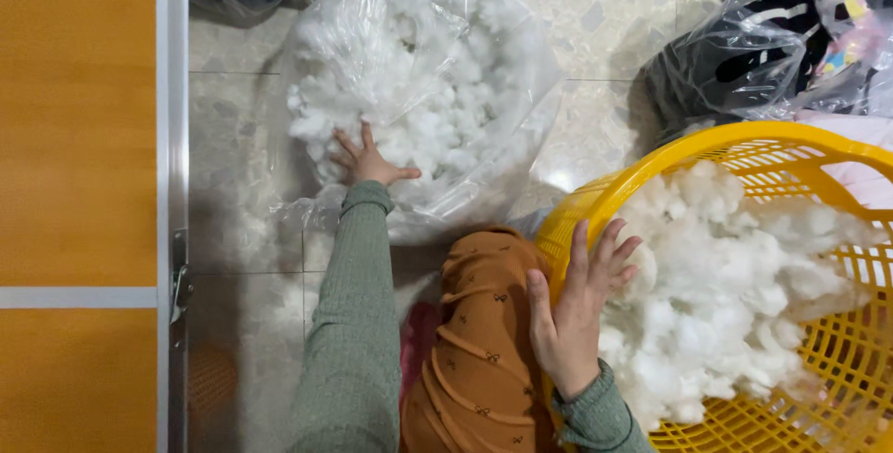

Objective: The person sits on the floor and stuffs a brown plush toy with white cotton-like filling. They repeatedly pack the filling into the toy's opening, adjust the toy's shape, and transfer additional filling from a nearby bag into a yellow basket.

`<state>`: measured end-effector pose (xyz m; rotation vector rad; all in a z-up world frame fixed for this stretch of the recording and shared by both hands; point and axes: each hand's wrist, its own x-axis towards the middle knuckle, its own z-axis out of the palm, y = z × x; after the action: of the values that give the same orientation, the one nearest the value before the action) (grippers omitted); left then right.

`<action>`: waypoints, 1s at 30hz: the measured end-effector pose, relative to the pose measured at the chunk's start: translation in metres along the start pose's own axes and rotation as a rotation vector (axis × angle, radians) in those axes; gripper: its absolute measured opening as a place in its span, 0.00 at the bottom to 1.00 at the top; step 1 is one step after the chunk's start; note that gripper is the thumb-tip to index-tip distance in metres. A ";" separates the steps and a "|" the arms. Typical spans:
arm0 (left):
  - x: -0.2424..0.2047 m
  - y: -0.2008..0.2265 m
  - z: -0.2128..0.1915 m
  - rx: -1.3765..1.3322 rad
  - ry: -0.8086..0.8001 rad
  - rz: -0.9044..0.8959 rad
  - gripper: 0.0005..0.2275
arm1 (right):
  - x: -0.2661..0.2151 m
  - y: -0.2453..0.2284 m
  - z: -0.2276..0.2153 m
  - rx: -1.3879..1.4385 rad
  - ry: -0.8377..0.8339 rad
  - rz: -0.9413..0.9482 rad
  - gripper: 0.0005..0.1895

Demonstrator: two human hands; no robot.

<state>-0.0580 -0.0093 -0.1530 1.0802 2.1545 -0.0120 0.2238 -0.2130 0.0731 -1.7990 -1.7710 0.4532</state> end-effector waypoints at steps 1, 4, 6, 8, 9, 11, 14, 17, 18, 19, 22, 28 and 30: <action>0.002 0.000 0.006 0.028 -0.076 -0.006 0.68 | 0.000 -0.001 -0.002 0.004 -0.012 0.010 0.39; 0.005 0.008 0.025 0.127 -0.228 0.003 0.70 | 0.003 -0.005 -0.005 0.020 -0.035 0.035 0.39; 0.004 0.012 0.043 0.210 -0.230 0.041 0.73 | 0.004 -0.006 -0.006 0.035 -0.041 0.042 0.39; 0.003 0.012 0.065 0.259 -0.225 0.032 0.68 | 0.002 -0.006 -0.007 0.047 -0.044 0.039 0.38; 0.005 0.009 0.077 0.284 -0.224 0.027 0.66 | 0.001 -0.005 -0.007 0.052 -0.048 0.038 0.38; 0.008 -0.002 0.101 0.342 -0.163 0.073 0.58 | -0.001 -0.004 -0.009 0.047 -0.058 0.037 0.38; 0.024 -0.022 0.126 0.096 0.106 0.083 0.40 | 0.001 -0.003 -0.009 0.058 -0.054 0.038 0.38; 0.040 -0.041 0.148 -0.180 0.301 0.033 0.27 | 0.002 -0.003 -0.009 0.068 -0.047 0.033 0.38; 0.046 -0.045 0.154 -0.191 0.283 -0.031 0.26 | 0.003 -0.003 -0.009 0.072 -0.043 0.029 0.38; 0.051 -0.047 0.159 -0.244 0.328 0.019 0.25 | 0.003 -0.003 -0.008 0.071 -0.037 0.033 0.38; 0.061 -0.061 0.160 -0.234 0.355 0.148 0.18 | 0.000 -0.003 -0.007 0.070 -0.034 0.041 0.38; 0.051 -0.063 0.124 -0.178 0.408 0.315 0.18 | 0.000 -0.002 -0.006 0.067 -0.021 0.032 0.37; 0.034 -0.057 0.106 -0.194 0.476 0.346 0.21 | -0.001 -0.001 -0.005 0.080 -0.010 0.031 0.36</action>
<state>-0.0482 -0.0550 -0.2686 1.4303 2.2757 0.6589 0.2259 -0.2145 0.0773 -1.7742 -1.7094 0.5384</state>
